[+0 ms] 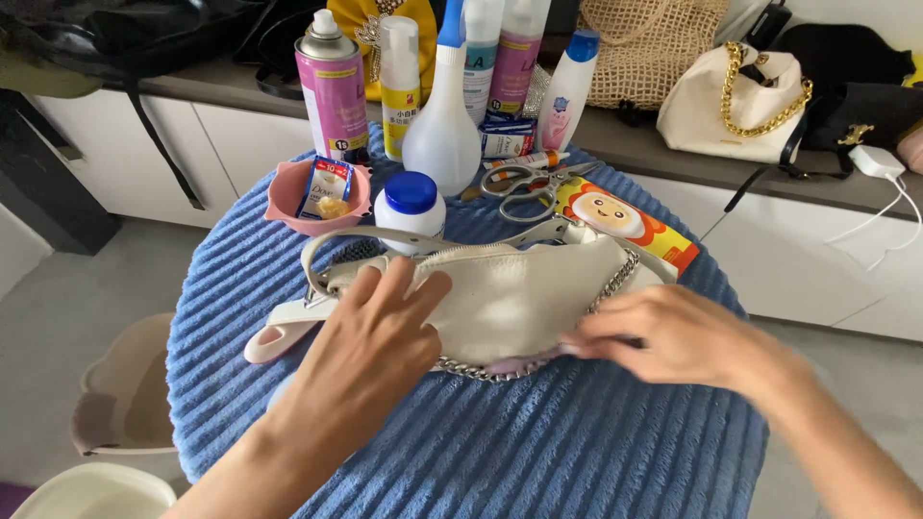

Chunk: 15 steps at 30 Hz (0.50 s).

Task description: Cleaning a white leather handbag using a toothbrush, cleaning solutions, and a cloth.

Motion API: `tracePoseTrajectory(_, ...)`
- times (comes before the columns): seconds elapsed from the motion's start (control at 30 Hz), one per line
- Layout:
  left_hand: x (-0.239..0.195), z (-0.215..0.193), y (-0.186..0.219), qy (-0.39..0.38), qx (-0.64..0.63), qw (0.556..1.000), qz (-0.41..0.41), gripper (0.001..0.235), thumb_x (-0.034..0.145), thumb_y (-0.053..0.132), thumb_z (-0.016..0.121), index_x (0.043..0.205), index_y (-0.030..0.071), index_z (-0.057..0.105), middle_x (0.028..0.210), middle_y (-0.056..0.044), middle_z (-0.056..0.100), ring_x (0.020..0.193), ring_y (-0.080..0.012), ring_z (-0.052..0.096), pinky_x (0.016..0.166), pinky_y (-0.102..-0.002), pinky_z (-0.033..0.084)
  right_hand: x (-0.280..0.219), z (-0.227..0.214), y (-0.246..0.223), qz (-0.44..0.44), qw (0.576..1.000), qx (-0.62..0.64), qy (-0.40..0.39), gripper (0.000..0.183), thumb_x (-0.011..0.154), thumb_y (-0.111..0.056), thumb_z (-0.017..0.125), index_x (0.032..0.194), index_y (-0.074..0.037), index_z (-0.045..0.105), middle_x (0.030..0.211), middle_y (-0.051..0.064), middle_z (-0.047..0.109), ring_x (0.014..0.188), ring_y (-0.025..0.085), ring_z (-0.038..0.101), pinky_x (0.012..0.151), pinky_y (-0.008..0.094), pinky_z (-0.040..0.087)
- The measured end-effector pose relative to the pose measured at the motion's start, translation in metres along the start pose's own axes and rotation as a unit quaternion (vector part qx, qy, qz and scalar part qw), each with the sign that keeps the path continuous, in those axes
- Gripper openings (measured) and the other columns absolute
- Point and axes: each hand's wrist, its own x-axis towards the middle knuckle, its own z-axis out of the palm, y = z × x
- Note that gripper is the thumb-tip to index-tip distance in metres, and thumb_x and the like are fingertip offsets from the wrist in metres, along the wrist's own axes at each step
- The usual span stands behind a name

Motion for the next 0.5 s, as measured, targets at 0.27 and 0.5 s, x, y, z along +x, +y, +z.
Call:
tracePoseTrajectory(0.27, -0.001, -0.002, 0.002, 0.005, 0.073, 0.996, 0.043, 0.023, 0.082, 0.008, 0.068, 0.067, 0.025, 0.07, 0.113, -0.009, 0.053, 0.101, -0.0285, 0.047, 0.076, -0.041, 0.043, 0.02, 0.016, -0.03, -0.131, 0.969, -0.11, 0.176, 0.023, 0.091, -0.015, 0.072, 0.111, -0.024, 0.079, 0.067, -0.006, 0.057, 0.047, 0.012, 0.055, 0.034, 0.035, 0.053)
tracePoseTrajectory(0.5, -0.001, 0.001, -0.005, -0.001, 0.025, 0.998, 0.059, 0.028, 0.085, 0.005, 0.068, 0.061, 0.02, 0.069, 0.099, -0.005, 0.052, 0.099, -0.0303, 0.045, 0.078, -0.044, 0.041, -0.008, -0.005, 0.012, -0.033, 0.995, -0.089, 0.002, 0.024, 0.093, -0.02, 0.06, 0.109, -0.028, 0.077, 0.093, -0.01, 0.076, 0.069, 0.015, 0.073, 0.064, 0.037, 0.066)
